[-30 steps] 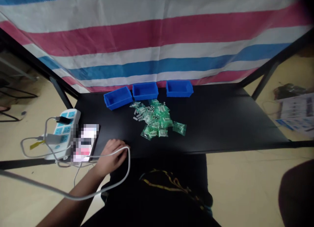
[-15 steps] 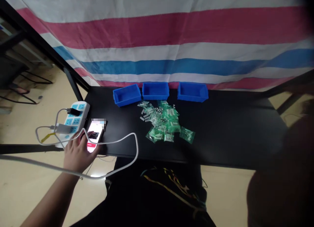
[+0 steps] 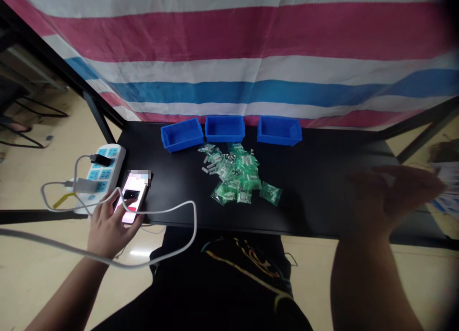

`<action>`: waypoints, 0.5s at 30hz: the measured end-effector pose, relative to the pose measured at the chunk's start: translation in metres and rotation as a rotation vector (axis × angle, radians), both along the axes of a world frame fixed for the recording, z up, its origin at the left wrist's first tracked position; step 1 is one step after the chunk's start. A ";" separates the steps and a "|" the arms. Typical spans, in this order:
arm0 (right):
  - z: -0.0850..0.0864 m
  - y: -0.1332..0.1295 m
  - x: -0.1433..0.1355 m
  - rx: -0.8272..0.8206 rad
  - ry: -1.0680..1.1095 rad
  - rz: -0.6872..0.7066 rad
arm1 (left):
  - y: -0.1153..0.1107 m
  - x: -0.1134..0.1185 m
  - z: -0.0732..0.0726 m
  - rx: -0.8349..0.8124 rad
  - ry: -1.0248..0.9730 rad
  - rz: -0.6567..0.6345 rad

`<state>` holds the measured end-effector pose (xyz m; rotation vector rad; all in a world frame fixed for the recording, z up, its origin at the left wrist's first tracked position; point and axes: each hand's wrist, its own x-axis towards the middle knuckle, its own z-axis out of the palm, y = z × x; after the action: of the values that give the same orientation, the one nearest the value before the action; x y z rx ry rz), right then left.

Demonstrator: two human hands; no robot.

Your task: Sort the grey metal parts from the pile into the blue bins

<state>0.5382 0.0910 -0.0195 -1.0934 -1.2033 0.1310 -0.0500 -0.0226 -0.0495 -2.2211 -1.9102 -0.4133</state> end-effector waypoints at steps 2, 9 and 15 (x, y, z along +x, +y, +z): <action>-0.002 0.000 0.002 0.057 -0.049 0.025 | 0.000 0.001 0.000 0.003 -0.009 0.018; -0.006 -0.005 -0.008 -0.071 -0.012 -0.038 | 0.010 -0.005 -0.001 -0.058 0.011 0.031; -0.026 -0.012 -0.004 -0.274 0.040 0.016 | 0.036 -0.008 0.000 -0.035 0.022 0.019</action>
<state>0.5341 0.0795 -0.0454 -1.3132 -1.1817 0.3368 -0.0582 0.0131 -0.0494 -2.2173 -1.9402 -0.3537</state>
